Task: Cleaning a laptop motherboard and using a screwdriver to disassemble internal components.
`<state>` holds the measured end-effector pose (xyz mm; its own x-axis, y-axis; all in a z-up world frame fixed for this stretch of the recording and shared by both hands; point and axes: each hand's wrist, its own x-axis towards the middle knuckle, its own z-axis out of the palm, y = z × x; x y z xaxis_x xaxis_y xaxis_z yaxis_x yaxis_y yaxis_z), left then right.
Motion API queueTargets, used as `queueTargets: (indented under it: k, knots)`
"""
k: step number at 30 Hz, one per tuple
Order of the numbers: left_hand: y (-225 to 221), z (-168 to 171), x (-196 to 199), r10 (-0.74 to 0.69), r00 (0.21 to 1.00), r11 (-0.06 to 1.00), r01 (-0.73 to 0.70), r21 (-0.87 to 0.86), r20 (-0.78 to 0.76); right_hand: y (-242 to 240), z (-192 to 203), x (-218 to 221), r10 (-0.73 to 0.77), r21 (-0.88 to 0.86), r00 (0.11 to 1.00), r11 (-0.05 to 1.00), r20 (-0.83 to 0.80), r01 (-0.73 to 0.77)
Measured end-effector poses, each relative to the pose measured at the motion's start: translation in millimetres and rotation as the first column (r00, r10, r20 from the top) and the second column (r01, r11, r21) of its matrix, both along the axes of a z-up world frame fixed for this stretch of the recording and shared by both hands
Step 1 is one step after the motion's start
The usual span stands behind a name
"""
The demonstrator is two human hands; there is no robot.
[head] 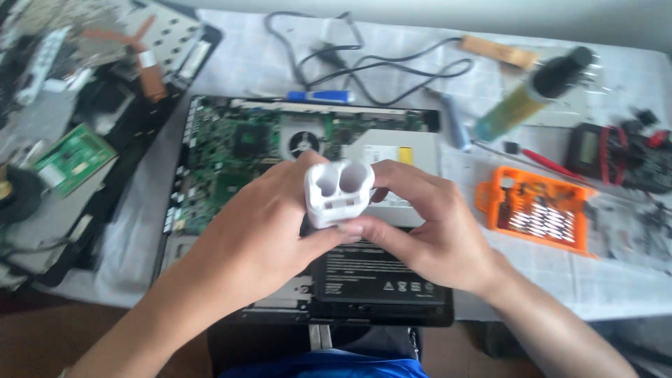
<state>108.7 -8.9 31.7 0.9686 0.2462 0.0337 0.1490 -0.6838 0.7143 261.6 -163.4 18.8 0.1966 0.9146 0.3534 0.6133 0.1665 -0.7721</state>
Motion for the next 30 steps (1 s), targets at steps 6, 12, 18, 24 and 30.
queueTargets:
  k: [6,12,18,24,30]
  knots:
    - [-10,-8,16,-0.013,0.991,0.999,0.007,0.05,0.13,-46,-5,10,-0.371,0.061,0.927,0.928,0.044,0.368]
    - [4,-14,-1,0.047,0.934,0.987,-0.098,0.128,0.355,-83,3,52,-0.61,0.114,0.783,0.775,-0.122,0.621]
    - [19,-17,-29,0.353,0.869,0.914,-0.4,0.072,0.346,-77,-9,60,-0.675,0.058,0.738,0.737,0.016,0.673]
    - [34,-39,-54,0.437,0.783,0.852,-0.518,0.075,0.442,-73,-8,63,-0.668,0.106,0.743,0.738,-0.026,0.667]
    - [30,-52,-58,0.539,0.759,0.811,-0.585,0.019,0.366,-72,-24,64,-0.681,0.147,0.732,0.723,-0.013,0.675]
